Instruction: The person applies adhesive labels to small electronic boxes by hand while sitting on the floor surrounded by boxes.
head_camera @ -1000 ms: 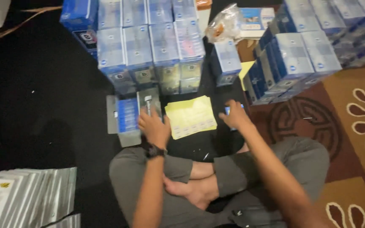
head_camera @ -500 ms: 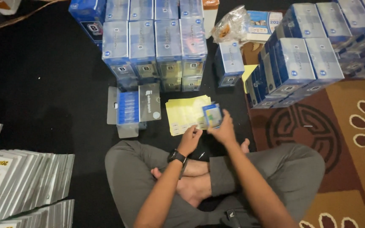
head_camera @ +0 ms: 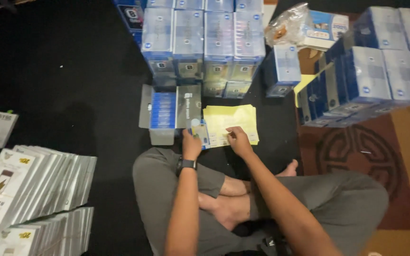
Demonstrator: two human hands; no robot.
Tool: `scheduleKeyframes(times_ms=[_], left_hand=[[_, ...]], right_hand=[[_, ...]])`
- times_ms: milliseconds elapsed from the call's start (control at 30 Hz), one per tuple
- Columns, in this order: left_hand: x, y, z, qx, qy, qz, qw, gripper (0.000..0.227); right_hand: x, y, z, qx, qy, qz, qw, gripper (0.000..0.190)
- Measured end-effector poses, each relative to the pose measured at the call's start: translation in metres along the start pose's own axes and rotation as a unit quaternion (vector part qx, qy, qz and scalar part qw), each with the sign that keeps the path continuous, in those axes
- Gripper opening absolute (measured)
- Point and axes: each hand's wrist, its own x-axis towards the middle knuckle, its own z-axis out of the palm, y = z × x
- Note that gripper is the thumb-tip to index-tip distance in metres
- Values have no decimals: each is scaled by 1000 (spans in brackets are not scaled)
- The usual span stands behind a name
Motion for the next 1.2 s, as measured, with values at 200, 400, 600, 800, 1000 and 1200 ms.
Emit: scheduleKeyframes(times_ms=[200,400,600,800,1000,1200], left_hand=[[-5,22,-3,40,-10,-57,997,57],[-12,44,-10,75,-51,-87,992,54],[-30,90,-32,97,-56,-64,992,45],[-12,53,-4,180,-49,-44,981,47],[-9,49,-1,168,-46,-28,984,45],[3,26,14,173,-44,-38,983,44]], right_hand=[[36,17,58,-101,17,-1,995,18],[36,20,70,-127,28,6,991,14],[37,13,69,-118,3,16,993,7],[49,19,73,-146,-12,51,988,6],[62,38,90,-170,-15,70,983,5],[47,7,73,-183,-19,69,981,9]])
